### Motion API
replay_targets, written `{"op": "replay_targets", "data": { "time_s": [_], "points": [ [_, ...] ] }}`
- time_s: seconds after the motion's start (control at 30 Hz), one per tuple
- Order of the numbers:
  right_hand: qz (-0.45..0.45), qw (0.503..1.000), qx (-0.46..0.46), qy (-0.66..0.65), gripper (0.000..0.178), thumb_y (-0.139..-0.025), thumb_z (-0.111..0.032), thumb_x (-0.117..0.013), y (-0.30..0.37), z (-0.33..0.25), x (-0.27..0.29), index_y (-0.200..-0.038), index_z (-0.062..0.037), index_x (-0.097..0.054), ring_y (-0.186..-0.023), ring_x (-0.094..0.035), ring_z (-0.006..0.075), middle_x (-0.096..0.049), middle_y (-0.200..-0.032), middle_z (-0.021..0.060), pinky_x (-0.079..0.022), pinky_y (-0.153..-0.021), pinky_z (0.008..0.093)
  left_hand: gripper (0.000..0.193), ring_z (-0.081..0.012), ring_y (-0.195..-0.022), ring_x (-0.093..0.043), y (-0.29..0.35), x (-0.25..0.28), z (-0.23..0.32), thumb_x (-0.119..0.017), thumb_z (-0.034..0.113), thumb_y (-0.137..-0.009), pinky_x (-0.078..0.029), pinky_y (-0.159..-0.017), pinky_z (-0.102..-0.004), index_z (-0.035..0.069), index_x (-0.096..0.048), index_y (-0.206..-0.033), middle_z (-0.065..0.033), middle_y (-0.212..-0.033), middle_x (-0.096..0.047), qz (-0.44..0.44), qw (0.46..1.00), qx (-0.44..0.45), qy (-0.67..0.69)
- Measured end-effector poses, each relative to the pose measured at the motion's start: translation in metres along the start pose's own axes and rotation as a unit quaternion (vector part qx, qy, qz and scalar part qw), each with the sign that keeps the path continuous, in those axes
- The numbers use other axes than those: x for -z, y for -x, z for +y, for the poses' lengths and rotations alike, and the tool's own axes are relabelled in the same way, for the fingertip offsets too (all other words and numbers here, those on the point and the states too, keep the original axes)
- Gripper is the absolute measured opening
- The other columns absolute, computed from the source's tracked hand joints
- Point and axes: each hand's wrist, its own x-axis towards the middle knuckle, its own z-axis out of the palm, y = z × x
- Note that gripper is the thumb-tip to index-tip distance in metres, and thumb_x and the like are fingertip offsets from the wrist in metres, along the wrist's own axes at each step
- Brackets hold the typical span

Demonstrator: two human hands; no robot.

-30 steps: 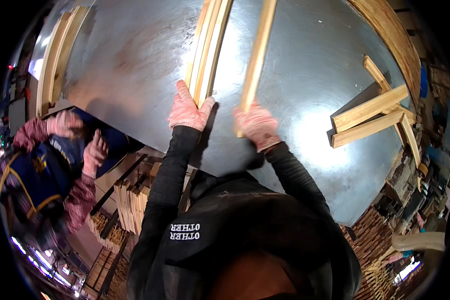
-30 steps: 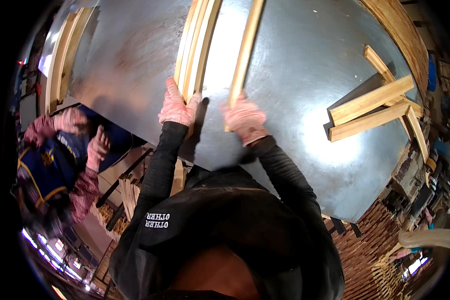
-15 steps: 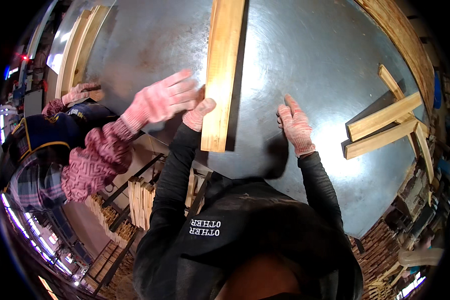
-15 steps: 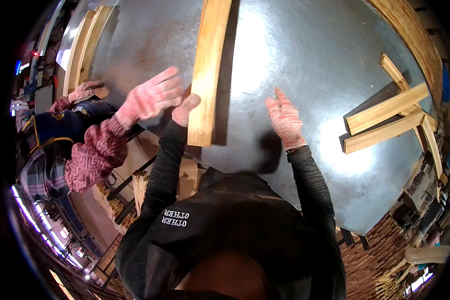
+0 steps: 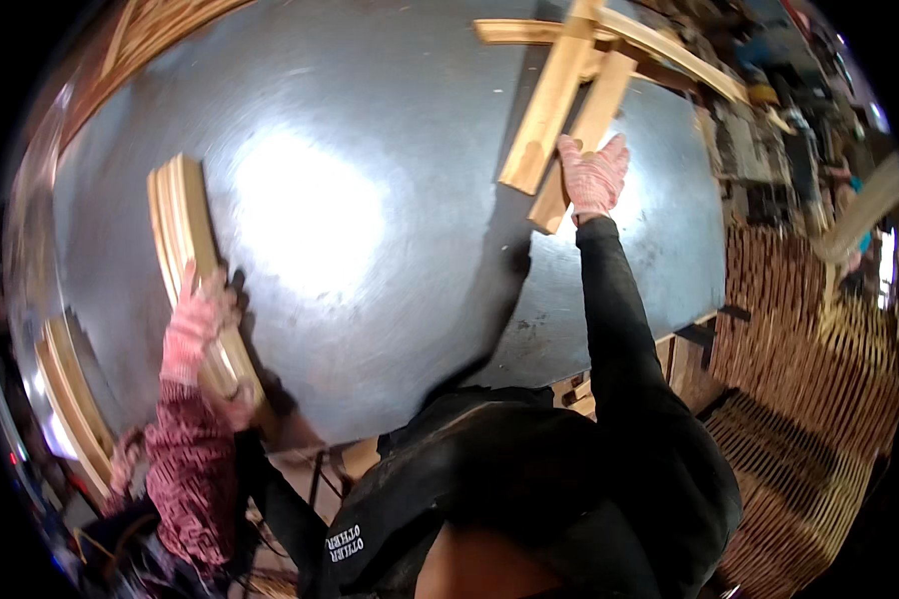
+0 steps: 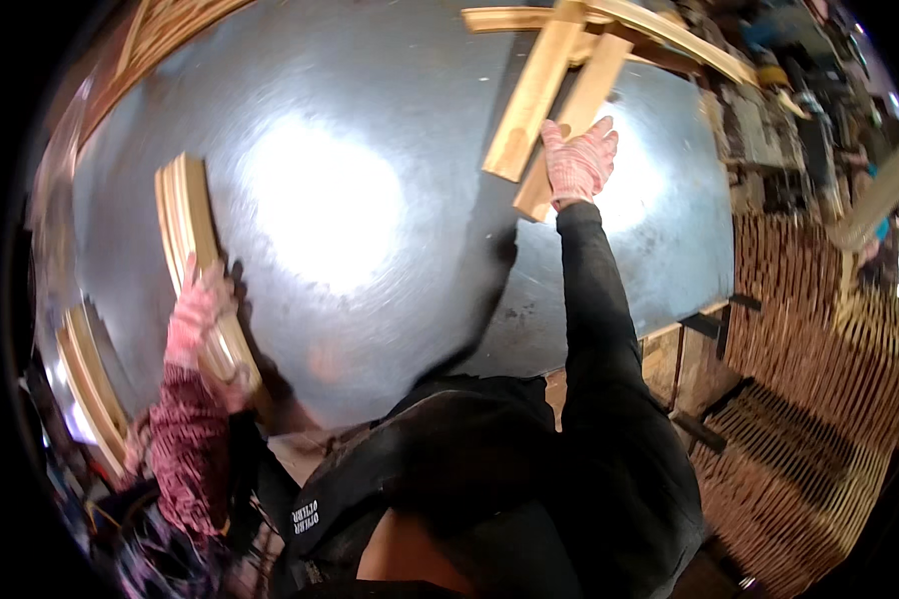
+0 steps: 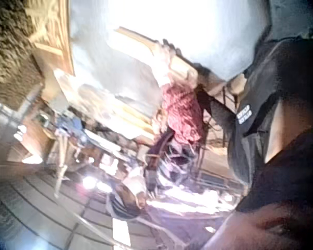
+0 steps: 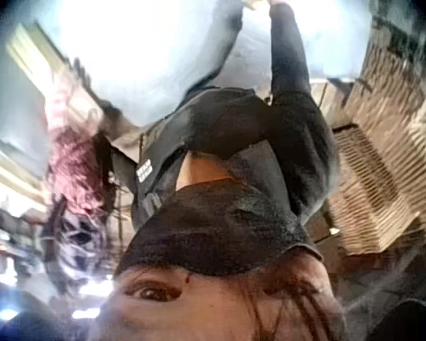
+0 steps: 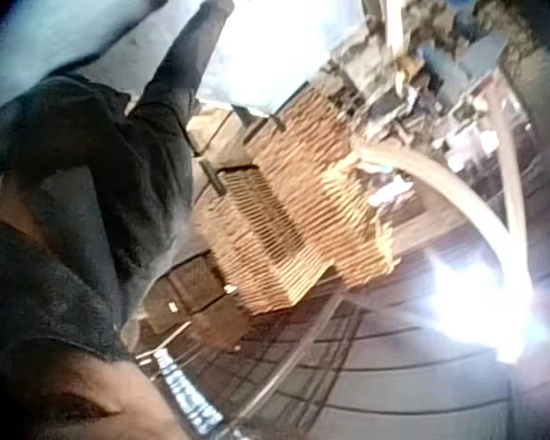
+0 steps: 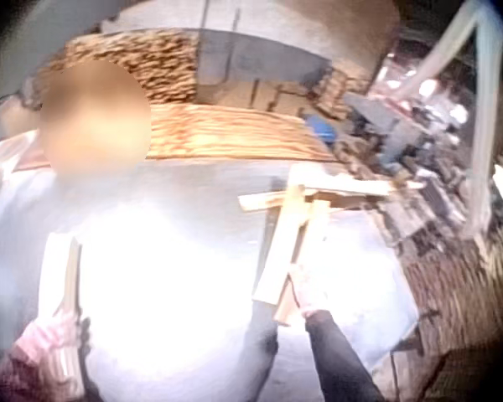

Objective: The person sorts and stacks thin wooden planks on a large metal table. They pick up individual planks, inspect them, and arrange them into neat piles, occasionally moving stacks to different locations on the table.

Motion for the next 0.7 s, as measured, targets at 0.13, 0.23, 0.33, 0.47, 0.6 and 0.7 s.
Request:
{"op": "replay_targets", "data": {
  "time_s": [0.13,0.23,0.33,0.47,0.6,0.7],
  "points": [
    [-0.099,0.988,-0.105,-0.058,0.113,-0.074,-0.058,-0.073,-0.017,0.065,0.0,-0.148,0.0058,-0.017,-0.131,-0.042,0.0425,-0.041,-0.14,0.0301,-0.036,-0.108,0.0452,0.104,-0.0415,-0.133,-0.038,-0.051,-0.044,0.034,-0.074,0.042,-0.071,-0.035,-0.108,-0.0498,0.004,-0.019,-0.151,-0.025,-0.146,-0.037,0.0,0.998,-0.059,-0.007],
    [-0.115,0.977,-0.154,-0.097,0.11,-0.075,-0.047,-0.074,-0.006,0.047,-0.003,-0.148,0.0063,-0.012,-0.128,-0.045,0.0426,-0.044,-0.137,0.0317,-0.038,-0.107,0.0419,0.104,-0.0409,-0.132,-0.04,-0.056,-0.037,0.094,-0.075,0.044,-0.073,-0.038,-0.107,-0.0486,0.004,-0.019,-0.151,-0.0253,-0.146,-0.038,-0.013,0.986,0.016,-0.167],
    [-0.134,0.944,-0.201,-0.226,0.093,-0.076,-0.033,-0.072,-0.003,0.062,-0.017,-0.141,0.0077,-0.018,-0.123,-0.049,0.044,-0.047,-0.132,0.0336,-0.042,-0.102,0.0429,0.093,-0.0382,-0.132,-0.043,-0.039,0.022,0.307,-0.076,0.041,-0.076,-0.039,-0.107,-0.045,0.001,-0.031,-0.147,-0.0261,-0.144,-0.043,-0.176,0.953,0.083,-0.234],
    [-0.163,0.937,-0.182,-0.251,0.084,-0.075,-0.026,-0.074,0.025,0.036,0.018,-0.134,0.0051,-0.024,-0.121,-0.048,0.0436,-0.047,-0.13,0.0309,-0.04,-0.102,0.043,0.07,-0.043,-0.116,-0.055,-0.023,-0.051,0.428,-0.078,0.029,-0.075,-0.045,-0.099,-0.0456,-0.012,-0.052,-0.126,-0.0294,-0.126,-0.056,-0.061,0.969,-0.19,0.145],
    [-0.187,0.947,-0.126,-0.228,0.101,-0.073,-0.029,-0.077,0.063,0.049,0.013,-0.146,0.0039,-0.015,-0.124,-0.047,0.0427,-0.044,-0.135,0.0289,-0.04,-0.104,0.0417,0.099,-0.042,-0.134,-0.039,-0.072,-0.166,0.547,-0.075,0.046,-0.077,-0.033,-0.112,-0.0411,-0.012,-0.03,-0.142,-0.0334,-0.142,-0.04,-0.192,0.934,-0.243,0.181],
    [-0.22,0.959,-0.059,-0.168,0.112,-0.071,-0.035,-0.079,0.094,0.068,-0.008,-0.149,-0.0007,-0.007,-0.123,-0.048,0.0428,-0.042,-0.137,0.0282,-0.042,-0.102,0.0427,0.115,-0.0409,-0.134,-0.041,-0.069,-0.184,0.634,-0.072,0.062,-0.072,-0.034,-0.11,-0.0436,-0.005,-0.019,-0.148,-0.0333,-0.142,-0.039,-0.355,0.912,-0.187,0.08]
  ]
}}
